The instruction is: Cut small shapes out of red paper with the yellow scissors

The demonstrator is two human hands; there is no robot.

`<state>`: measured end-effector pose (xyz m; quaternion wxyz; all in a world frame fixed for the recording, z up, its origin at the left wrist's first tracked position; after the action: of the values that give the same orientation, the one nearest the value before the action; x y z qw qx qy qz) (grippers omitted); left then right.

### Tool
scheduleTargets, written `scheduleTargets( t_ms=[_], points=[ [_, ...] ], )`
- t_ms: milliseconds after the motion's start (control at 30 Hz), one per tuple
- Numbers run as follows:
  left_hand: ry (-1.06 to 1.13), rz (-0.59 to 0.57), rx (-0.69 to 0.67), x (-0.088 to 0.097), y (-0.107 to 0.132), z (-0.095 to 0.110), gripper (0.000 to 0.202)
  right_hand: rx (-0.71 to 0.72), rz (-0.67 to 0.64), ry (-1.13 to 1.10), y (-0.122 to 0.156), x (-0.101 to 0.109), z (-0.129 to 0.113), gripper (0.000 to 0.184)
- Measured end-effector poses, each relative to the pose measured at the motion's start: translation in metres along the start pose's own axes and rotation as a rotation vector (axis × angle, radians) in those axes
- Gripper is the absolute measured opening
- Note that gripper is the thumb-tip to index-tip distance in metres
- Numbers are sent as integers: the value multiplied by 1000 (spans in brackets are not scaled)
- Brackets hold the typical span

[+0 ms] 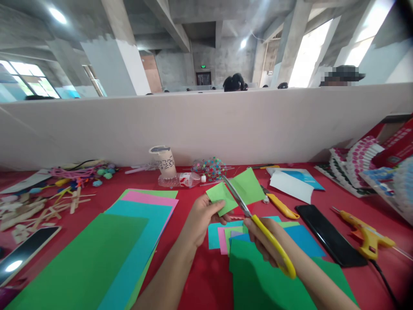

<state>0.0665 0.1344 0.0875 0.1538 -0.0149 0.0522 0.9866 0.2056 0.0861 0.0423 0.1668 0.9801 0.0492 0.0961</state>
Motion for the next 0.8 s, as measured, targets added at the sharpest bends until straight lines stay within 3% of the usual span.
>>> scheduleTargets(
  t_ms=[133, 367, 600, 700, 800],
  points=[
    [-12, 40, -2, 5, -5, -6, 19, 29, 13, -136, -6, 11, -3, 49],
    [-107, 15, 6, 5, 1, 3, 16, 146, 45, -207, 3, 32, -24, 41],
    [-294, -176, 42, -16, 17, 6, 20, 227, 81, -166, 5, 26, -51, 26],
    [-281, -191, 52, -22, 23, 5, 17, 244, 82, -186, 9, 26, -54, 14],
    [-184, -215, 57, -33, 26, 4, 17, 290, 59, -227, 14, 30, -53, 16]
  ],
)
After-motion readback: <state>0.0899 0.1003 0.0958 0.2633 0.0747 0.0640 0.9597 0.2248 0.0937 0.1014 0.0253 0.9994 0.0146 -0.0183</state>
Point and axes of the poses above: each hand's wrist, its own y-axis away from the middle knuckle, its own x-axis out of the back of the hand, z = x × y, the point moved 10 cm from there along -y, towards the middle knuckle, and after that the axes turned 10 degrees about -y, right-handed, at the moved point
